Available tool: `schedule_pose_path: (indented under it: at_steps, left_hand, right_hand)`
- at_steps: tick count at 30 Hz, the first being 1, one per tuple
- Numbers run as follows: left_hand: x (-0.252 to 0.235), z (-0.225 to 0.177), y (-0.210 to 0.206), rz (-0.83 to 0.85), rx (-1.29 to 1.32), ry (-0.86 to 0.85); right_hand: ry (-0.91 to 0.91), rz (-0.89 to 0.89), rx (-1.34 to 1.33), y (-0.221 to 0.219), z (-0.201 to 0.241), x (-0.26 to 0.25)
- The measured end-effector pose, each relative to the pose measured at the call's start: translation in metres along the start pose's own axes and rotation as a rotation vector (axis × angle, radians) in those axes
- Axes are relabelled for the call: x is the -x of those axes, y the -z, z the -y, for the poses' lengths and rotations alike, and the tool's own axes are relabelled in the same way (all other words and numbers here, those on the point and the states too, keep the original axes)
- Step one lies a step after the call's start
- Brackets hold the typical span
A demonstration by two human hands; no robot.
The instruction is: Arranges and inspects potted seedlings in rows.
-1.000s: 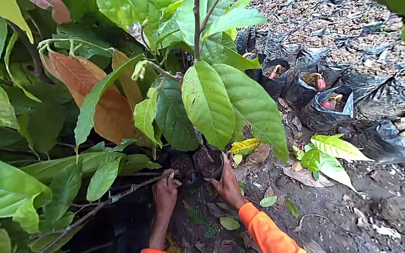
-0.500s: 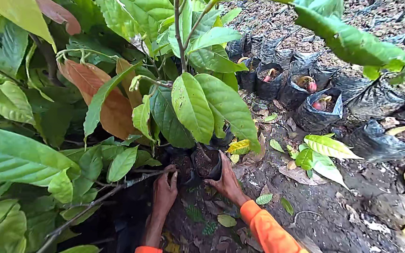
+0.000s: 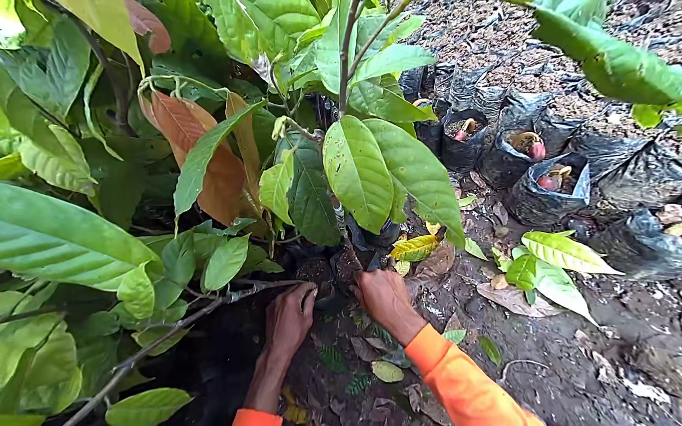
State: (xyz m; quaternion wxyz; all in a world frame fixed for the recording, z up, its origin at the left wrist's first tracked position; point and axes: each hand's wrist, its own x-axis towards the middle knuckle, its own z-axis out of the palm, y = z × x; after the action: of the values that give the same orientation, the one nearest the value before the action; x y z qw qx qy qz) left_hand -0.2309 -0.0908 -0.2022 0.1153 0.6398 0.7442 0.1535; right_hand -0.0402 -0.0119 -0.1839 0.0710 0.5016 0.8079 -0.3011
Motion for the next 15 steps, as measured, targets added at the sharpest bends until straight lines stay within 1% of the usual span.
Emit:
schedule_pose_path:
  at_steps: [3,6,8,11,12,13,15]
  left_hand:
    - [0.0,-0.007,-0.005,-0.047,0.016,-0.016]
    - [0.003,-0.008,-0.01,-0.125,0.038,-0.049]
    - [0.004,-0.009,-0.013,-0.176,0.058,-0.076]
    - [0.003,-0.013,-0.015,-0.274,0.097,-0.129]
    - [0.003,-0.015,-0.016,-0.301,0.12,-0.149]
    - [0.004,-0.017,-0.016,-0.316,0.144,-0.174]
    - [0.007,-0.022,-0.015,-0.312,0.202,-0.24]
  right_hand:
    - [-0.016,0.045,0.041,-0.001,0.008,-0.003]
    - [0.012,-0.045,0.003,-0.011,0.002,-0.003]
    - [0.039,-0.201,-0.107,-0.023,-0.011,-0.002]
    - [0.105,-0.6,-0.336,-0.04,-0.038,0.005]
    - [0.119,-0.707,-0.393,-0.043,-0.05,0.01]
    - [0.113,-0.795,-0.423,-0.043,-0.064,0.017]
    - [0.029,-0.851,-0.401,-0.039,-0.098,0.039]
